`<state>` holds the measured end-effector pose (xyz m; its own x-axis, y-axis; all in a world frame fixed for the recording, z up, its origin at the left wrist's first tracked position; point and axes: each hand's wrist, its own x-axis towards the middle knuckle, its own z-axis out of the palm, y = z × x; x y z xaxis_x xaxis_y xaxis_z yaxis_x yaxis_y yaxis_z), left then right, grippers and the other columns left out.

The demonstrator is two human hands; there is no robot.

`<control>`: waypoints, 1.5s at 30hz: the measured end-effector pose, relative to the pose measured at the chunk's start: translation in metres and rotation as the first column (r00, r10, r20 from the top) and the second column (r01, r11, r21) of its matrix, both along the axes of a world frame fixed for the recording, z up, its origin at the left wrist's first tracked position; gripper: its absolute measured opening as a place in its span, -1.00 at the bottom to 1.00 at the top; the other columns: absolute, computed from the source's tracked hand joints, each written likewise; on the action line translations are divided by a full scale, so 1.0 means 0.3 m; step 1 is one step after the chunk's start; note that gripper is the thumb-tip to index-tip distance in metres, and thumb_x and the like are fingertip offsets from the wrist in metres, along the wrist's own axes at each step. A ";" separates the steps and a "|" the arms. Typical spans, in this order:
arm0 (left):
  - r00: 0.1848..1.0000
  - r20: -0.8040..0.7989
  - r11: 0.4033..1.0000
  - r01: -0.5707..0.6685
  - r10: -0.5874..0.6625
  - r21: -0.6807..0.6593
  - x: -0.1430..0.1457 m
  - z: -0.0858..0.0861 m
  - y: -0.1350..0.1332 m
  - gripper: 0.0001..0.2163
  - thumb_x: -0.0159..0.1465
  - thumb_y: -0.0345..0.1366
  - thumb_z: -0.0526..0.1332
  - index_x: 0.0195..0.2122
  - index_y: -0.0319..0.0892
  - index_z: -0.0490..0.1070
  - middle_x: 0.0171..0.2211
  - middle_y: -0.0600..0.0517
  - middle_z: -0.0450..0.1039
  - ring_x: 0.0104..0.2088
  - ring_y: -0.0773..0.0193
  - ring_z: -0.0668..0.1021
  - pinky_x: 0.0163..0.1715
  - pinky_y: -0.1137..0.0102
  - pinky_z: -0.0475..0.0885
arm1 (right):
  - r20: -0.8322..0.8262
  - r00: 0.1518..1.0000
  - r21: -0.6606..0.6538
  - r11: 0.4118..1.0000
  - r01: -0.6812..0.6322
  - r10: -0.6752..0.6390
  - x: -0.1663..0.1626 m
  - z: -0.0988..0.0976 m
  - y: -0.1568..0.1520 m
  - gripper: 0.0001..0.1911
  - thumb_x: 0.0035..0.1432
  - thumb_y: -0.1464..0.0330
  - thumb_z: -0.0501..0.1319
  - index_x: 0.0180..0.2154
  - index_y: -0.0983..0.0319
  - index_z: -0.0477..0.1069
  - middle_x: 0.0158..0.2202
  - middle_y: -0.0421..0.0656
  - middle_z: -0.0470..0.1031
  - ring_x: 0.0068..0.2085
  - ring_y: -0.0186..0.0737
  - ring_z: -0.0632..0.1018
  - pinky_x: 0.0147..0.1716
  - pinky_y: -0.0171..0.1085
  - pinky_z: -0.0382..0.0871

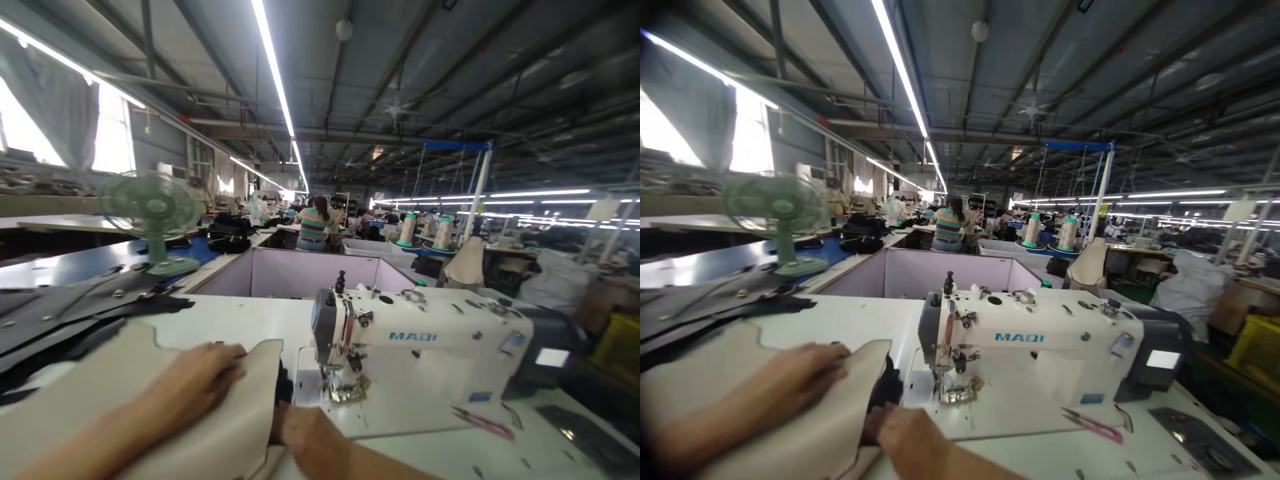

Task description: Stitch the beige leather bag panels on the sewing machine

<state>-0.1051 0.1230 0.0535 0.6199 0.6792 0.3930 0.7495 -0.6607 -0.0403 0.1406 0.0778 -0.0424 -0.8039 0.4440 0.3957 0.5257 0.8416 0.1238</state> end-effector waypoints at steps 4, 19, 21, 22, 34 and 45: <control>0.986 -0.134 0.981 0.069 -0.094 -0.183 0.183 -0.093 -0.036 -0.49 0.24 -0.47 0.13 0.22 0.01 0.28 -0.33 -0.02 0.58 -0.30 0.08 0.62 -0.31 0.31 0.49 | 0.033 0.999 0.041 0.998 0.041 -0.042 0.133 -0.169 -0.042 -0.87 0.28 0.47 0.15 -0.34 0.27 0.42 -0.31 -0.13 0.53 -0.23 -0.29 0.55 -0.19 -0.41 0.48; 0.888 -0.404 0.964 0.132 -0.218 -0.231 0.410 -0.026 -0.106 -0.68 0.21 -0.59 0.08 -0.08 -0.21 0.47 -0.29 -0.11 0.51 -0.29 0.02 0.55 -0.26 0.24 0.39 | -0.390 0.916 0.064 0.996 -0.069 0.088 0.249 -0.207 -0.006 -0.62 0.37 0.53 -0.19 -0.16 0.32 0.39 -0.29 -0.02 0.51 -0.16 -0.20 0.55 0.00 -0.32 0.43; 0.886 -0.418 0.972 0.128 -0.201 -0.196 0.429 -0.010 -0.117 -0.70 0.18 -0.61 0.09 -0.14 -0.23 0.48 -0.34 -0.11 0.51 -0.33 0.03 0.55 -0.27 0.26 0.39 | -0.450 0.887 0.070 0.994 -0.078 0.101 0.251 -0.200 -0.009 -0.59 0.40 0.49 -0.23 -0.10 0.32 0.38 -0.28 -0.02 0.52 -0.12 -0.19 0.54 0.03 -0.32 0.41; 0.887 -0.417 0.975 0.132 -0.197 -0.181 0.432 -0.010 -0.119 -0.71 0.18 -0.62 0.09 -0.17 -0.24 0.48 -0.35 -0.10 0.51 -0.34 0.05 0.55 -0.28 0.28 0.39 | -0.453 0.885 0.071 0.994 -0.084 0.107 0.255 -0.188 -0.015 -0.59 0.41 0.48 -0.23 -0.10 0.32 0.38 -0.29 -0.03 0.52 -0.12 -0.19 0.54 0.05 -0.31 0.39; 0.851 -0.456 0.966 0.226 -0.260 -0.128 0.425 -0.009 -0.105 -0.71 0.27 -0.58 0.09 -0.11 -0.19 0.51 -0.35 -0.07 0.53 -0.36 0.07 0.58 -0.33 0.29 0.45 | -0.386 0.773 -0.254 0.864 0.435 -0.503 0.330 -0.044 -0.039 -0.59 -0.05 0.67 -0.06 -0.22 0.27 0.39 -0.28 -0.05 0.41 -0.25 -0.05 0.42 -0.26 -0.15 0.31; 0.881 -0.408 0.970 0.230 -0.240 -0.072 0.409 -0.027 -0.101 -0.66 0.21 -0.62 0.12 -0.08 -0.15 0.50 -0.36 -0.05 0.52 -0.37 0.04 0.57 -0.38 0.28 0.45 | -0.277 0.960 0.008 0.999 0.040 -0.036 0.329 -0.041 -0.114 -0.67 0.43 0.44 -0.05 -0.39 0.23 0.34 -0.44 -0.20 0.41 -0.39 -0.34 0.47 -0.43 -0.44 0.36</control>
